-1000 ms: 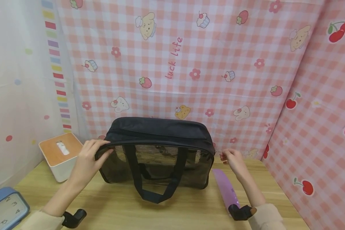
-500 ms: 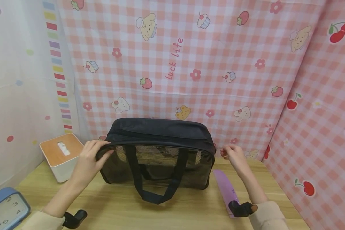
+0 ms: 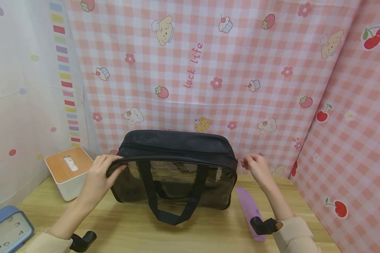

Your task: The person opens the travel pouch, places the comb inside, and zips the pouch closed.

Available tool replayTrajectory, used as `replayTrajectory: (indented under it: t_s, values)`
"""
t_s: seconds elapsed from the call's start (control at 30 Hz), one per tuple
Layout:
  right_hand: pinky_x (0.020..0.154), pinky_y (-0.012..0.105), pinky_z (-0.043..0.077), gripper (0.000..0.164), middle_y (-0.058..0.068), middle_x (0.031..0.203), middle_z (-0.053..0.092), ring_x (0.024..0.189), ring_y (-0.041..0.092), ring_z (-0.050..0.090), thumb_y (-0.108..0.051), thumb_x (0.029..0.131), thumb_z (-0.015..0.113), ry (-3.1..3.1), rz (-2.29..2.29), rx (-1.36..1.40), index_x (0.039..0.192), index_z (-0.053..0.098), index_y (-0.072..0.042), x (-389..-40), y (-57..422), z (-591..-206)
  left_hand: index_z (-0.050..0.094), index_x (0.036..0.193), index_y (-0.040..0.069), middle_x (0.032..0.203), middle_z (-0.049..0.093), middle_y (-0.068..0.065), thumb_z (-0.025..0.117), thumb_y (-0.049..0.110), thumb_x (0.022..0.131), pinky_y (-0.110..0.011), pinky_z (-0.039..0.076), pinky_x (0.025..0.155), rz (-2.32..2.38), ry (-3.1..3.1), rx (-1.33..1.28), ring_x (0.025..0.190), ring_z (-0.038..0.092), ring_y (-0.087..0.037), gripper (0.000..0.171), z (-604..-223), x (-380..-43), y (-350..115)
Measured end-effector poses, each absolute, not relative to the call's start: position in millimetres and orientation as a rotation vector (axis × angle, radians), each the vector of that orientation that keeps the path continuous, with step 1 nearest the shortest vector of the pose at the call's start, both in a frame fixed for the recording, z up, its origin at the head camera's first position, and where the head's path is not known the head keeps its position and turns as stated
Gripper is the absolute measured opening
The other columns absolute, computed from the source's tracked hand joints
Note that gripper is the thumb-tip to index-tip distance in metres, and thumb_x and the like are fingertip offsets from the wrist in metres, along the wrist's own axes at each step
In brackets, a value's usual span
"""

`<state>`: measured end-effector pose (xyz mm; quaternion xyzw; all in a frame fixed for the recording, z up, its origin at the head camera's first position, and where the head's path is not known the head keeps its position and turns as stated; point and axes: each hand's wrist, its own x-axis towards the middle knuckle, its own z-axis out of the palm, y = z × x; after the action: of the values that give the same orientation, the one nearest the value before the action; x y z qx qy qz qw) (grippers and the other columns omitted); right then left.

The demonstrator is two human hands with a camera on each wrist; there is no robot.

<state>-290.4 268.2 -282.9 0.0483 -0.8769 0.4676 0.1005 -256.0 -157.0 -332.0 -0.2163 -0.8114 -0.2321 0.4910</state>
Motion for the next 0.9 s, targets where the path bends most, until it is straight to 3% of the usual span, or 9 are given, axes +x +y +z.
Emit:
replayTrajectory:
  t_s: [0.2,0.47,0.9]
  values:
    - [0.070,0.018,0.048,0.034,-0.011,0.071,0.057,0.069,0.001,0.054,-0.020,0.097,0.036,-2.588,1.338,0.168,0.094,0.058,0.007,-290.3,259.7,-275.4,0.064,0.095,0.002,0.085,0.059,-0.008,0.077,0.000,0.067,-0.033,0.045,0.066,-0.564,-1.970,-0.526,0.078,0.051,-0.022,0.031,-332.4,-254.6,-156.5]
    - [0.066,0.020,0.044,0.032,-0.001,0.069,0.052,0.067,0.008,0.048,-0.017,0.096,0.036,-2.564,1.282,0.256,0.086,0.056,0.006,-291.7,248.7,-266.6,0.063,0.095,0.001,0.085,0.059,-0.010,0.077,0.000,0.067,-0.033,0.045,0.063,-0.537,-1.968,-0.510,0.076,0.050,-0.023,0.031,-335.4,-255.1,-155.7]
    - [0.068,0.018,0.042,0.038,-0.001,0.073,0.056,0.072,0.004,0.050,-0.024,0.098,0.035,-2.610,1.246,0.256,0.093,0.058,0.007,-293.8,241.4,-259.6,0.062,0.097,0.001,0.086,0.058,-0.011,0.077,0.002,0.069,-0.031,0.043,0.060,-0.509,-1.969,-0.503,0.075,0.048,-0.022,0.032,-337.2,-257.2,-154.4]
